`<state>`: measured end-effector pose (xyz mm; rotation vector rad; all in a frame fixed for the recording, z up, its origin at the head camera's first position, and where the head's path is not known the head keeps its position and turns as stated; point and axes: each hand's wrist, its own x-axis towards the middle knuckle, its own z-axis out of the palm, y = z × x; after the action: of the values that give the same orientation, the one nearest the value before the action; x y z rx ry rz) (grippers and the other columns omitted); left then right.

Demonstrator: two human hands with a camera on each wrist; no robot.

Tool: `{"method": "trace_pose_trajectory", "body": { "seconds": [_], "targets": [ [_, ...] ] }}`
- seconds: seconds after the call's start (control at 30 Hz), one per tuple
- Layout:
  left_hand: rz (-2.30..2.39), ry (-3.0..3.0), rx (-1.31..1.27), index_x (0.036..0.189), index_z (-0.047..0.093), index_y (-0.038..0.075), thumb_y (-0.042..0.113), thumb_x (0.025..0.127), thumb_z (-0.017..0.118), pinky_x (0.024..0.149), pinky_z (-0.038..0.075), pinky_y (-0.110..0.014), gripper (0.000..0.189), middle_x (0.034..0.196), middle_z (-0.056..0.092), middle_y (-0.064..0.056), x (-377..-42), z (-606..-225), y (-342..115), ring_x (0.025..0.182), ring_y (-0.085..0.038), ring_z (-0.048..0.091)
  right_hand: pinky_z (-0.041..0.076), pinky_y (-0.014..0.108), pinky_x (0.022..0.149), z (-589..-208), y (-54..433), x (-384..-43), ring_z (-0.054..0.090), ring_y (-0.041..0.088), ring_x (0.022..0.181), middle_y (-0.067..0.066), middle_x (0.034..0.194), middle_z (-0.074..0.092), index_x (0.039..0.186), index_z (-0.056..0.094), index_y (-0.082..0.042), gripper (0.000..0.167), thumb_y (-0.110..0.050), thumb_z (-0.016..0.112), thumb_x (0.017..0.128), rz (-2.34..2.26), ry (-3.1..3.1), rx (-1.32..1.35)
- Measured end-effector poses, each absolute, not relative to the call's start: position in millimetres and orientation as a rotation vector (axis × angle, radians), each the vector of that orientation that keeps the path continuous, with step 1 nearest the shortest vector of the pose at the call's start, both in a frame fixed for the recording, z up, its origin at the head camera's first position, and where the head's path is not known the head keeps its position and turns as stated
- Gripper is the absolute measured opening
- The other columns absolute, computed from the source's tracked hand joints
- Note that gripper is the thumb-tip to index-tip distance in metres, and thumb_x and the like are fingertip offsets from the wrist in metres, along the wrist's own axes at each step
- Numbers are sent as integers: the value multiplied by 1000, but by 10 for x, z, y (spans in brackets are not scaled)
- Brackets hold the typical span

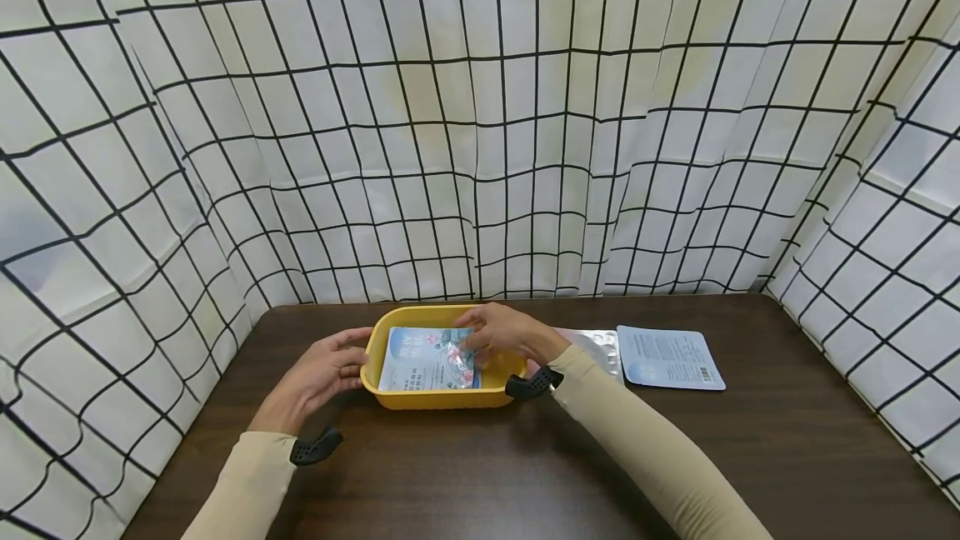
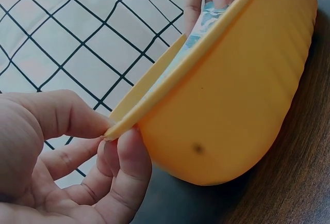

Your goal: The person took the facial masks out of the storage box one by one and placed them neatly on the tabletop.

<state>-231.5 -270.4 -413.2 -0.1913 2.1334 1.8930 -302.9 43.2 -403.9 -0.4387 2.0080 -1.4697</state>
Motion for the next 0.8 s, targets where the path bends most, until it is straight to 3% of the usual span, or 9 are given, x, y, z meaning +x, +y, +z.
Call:
{"method": "trace_pose_trajectory", "body": {
  "seconds": [0.27,0.8],
  "targets": [
    [1904,2149,-178,156,33,5,6,99,58,74,58,-32,63,118,67,-15,-2304,-4138,-2721,86,-21,66,60,41,82,-4051,367,-3009,71,26,90,12,110,69,122,70,-9,34,-4,76,88,-1423,2006,-484],
    [1906,2158,-193,156,34,7,6,98,58,75,58,-31,63,112,69,-10,-2302,-4149,-2734,84,-19,65,61,41,79,-3993,409,-3004,69,27,96,12,115,68,123,71,-14,33,-4,73,91,-1522,1959,-572]
  ]
}}
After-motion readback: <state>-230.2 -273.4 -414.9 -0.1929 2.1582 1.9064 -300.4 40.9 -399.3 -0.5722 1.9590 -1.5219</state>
